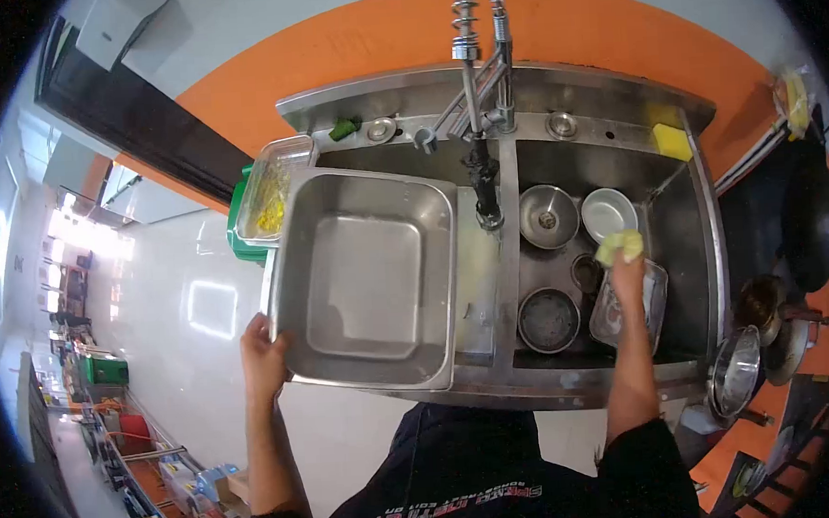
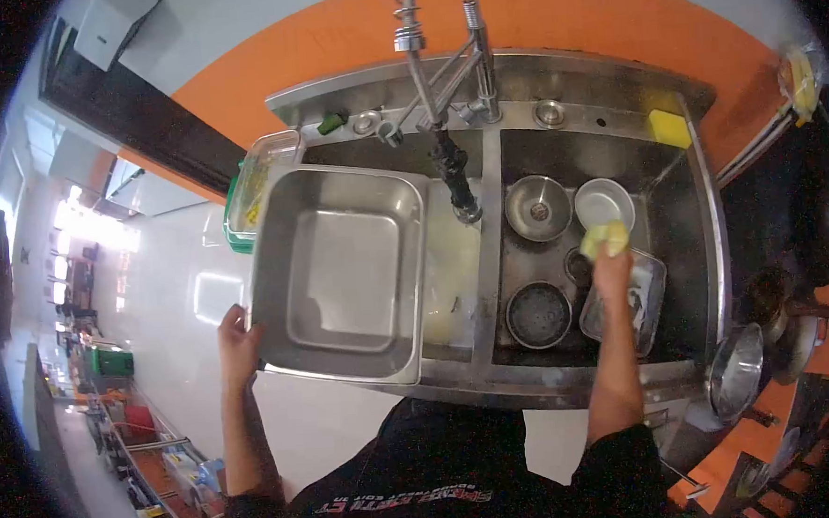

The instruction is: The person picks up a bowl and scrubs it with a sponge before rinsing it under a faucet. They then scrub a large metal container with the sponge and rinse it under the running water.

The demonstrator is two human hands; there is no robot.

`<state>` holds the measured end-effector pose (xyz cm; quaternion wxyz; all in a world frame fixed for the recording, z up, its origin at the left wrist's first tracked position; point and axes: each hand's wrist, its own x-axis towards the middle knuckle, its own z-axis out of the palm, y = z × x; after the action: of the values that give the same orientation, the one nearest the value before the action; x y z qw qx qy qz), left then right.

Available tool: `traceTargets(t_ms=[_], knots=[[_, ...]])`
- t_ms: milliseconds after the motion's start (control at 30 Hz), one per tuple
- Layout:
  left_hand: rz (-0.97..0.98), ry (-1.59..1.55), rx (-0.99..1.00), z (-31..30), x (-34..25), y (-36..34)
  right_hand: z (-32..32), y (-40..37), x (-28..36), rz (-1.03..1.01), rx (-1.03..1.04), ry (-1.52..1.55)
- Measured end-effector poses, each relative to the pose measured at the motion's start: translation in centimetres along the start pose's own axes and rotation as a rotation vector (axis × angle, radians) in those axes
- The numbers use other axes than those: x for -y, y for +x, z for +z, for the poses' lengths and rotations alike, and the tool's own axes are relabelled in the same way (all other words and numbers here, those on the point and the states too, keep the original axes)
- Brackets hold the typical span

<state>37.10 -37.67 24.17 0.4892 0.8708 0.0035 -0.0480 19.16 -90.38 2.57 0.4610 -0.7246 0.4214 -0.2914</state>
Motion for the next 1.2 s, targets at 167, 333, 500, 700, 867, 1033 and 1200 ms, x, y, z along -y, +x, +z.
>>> traceTargets(t_ms=[167, 333, 500, 700, 867, 1033, 1200], knots=[[0.011, -0.064, 0.260, 0.9, 4.3, 3.7, 5.1, -9.3, 13.1, -0.494, 0.253, 0.098], [0.122, -0.194, 0.515, 4.9, 6.1, 6.2, 8.7, -10.9, 19.3, -0.755, 0.462, -0.119], [0.070, -0.243, 0.556, 6.3, 8.8, 8.4, 16.3, -9.9, 18.3, -0.250, 0.386, -0.299], [0.049, -0.572, 0.616, 6.2, 9.7, 7.6, 26.1, -13.3, 20.0, 0.111, 0.400, 0.167], [-0.176, -0.779, 0.755, 9.5, 11.0, 5.5, 30.6, -13.0, 18.1, 0.387, 0.358, 0.484], [-0.186, -0.786, 0.852, 15.4, 13.1, 3.9, 25.5, -19.7, 19.3, -0.152, 0.598, -0.510], [-0.186, -0.762, 0.830, 16.5, 12.0, 1.5, 23.0, -22.8, 16.3, 0.134, 0.907, -0.383]])
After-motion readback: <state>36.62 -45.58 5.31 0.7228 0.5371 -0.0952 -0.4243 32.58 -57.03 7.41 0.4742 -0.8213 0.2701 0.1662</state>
